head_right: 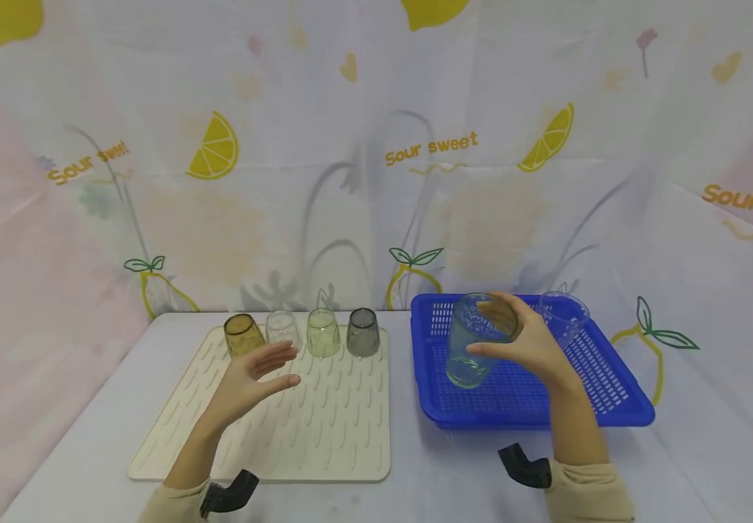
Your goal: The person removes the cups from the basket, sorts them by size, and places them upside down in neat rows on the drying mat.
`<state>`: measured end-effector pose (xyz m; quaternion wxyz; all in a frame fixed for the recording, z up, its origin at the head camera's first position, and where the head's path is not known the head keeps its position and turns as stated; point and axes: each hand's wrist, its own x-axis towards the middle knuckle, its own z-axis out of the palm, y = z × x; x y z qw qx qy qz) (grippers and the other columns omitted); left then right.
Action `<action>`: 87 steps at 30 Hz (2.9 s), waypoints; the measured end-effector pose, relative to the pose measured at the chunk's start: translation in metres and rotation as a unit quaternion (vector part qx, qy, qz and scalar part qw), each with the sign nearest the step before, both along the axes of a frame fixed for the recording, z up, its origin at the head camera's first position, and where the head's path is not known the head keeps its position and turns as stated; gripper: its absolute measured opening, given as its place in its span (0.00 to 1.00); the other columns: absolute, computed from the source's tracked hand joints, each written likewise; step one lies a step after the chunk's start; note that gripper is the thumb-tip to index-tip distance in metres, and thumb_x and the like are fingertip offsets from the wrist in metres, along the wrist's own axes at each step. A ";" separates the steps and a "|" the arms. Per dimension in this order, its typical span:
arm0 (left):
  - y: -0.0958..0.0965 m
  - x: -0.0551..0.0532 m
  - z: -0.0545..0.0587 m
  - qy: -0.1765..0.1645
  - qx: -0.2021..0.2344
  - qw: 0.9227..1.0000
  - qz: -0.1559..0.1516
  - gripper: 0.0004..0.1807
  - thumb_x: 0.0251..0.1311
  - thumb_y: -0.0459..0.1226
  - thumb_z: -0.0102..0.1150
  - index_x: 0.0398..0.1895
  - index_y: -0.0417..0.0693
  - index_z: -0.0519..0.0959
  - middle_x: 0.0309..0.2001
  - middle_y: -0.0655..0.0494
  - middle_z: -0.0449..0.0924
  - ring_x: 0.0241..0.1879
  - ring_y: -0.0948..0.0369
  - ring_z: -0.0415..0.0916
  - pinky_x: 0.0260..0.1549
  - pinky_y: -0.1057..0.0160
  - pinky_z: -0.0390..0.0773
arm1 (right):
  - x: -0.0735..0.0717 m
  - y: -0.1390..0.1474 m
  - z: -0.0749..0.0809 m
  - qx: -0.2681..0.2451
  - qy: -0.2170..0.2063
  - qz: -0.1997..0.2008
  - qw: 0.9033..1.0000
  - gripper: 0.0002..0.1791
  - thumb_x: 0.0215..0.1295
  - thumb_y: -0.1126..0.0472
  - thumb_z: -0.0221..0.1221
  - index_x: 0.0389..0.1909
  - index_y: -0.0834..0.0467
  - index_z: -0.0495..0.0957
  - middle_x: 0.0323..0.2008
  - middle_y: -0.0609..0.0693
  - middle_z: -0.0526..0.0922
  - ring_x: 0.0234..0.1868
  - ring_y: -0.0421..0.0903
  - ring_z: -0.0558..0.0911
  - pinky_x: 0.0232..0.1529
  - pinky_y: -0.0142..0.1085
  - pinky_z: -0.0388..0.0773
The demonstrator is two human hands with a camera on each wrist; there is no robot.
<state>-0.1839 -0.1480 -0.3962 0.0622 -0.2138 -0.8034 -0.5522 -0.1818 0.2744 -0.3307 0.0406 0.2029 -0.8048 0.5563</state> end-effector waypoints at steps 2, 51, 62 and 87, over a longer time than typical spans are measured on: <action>0.007 -0.002 0.005 0.007 0.004 1.000 -0.011 0.33 0.51 0.34 0.69 0.61 0.35 0.69 0.54 0.40 0.77 0.56 0.46 0.74 0.57 0.51 0.73 | 0.000 -0.006 0.001 -0.021 0.006 0.019 1.000 0.44 0.53 0.74 0.64 0.69 0.65 0.52 0.55 0.36 0.74 0.56 0.28 0.73 0.50 0.22 0.75; 0.083 -0.007 0.039 0.020 0.073 0.982 -0.171 0.41 0.45 0.37 0.73 0.63 0.39 0.65 0.56 0.43 0.73 0.55 0.46 0.72 0.54 0.47 0.75 | -0.008 -0.136 -0.031 -0.106 0.075 0.215 0.968 0.52 0.56 0.47 0.66 0.69 0.70 0.48 0.68 0.68 0.55 0.67 0.67 0.55 0.62 0.63 0.60; 0.077 -0.009 0.047 0.059 0.049 0.985 -0.157 0.40 0.42 0.31 0.72 0.61 0.32 0.65 0.52 0.41 0.76 0.51 0.45 0.75 0.52 0.57 0.78 | -0.008 -0.133 -0.055 -0.120 0.031 0.227 0.966 0.48 0.54 0.59 0.69 0.69 0.70 0.51 0.67 0.70 0.59 0.68 0.64 0.58 0.66 0.50 0.62; 0.076 -0.013 0.067 0.053 0.090 0.977 -0.184 0.39 0.43 0.28 0.70 0.61 0.30 0.62 0.53 0.35 0.74 0.55 0.44 0.74 0.58 0.52 0.73 | -0.004 -0.141 -0.097 -0.155 -0.048 0.207 0.965 0.35 0.50 0.71 0.67 0.59 0.73 0.64 0.51 0.49 0.78 0.51 0.44 0.79 0.52 0.36 0.78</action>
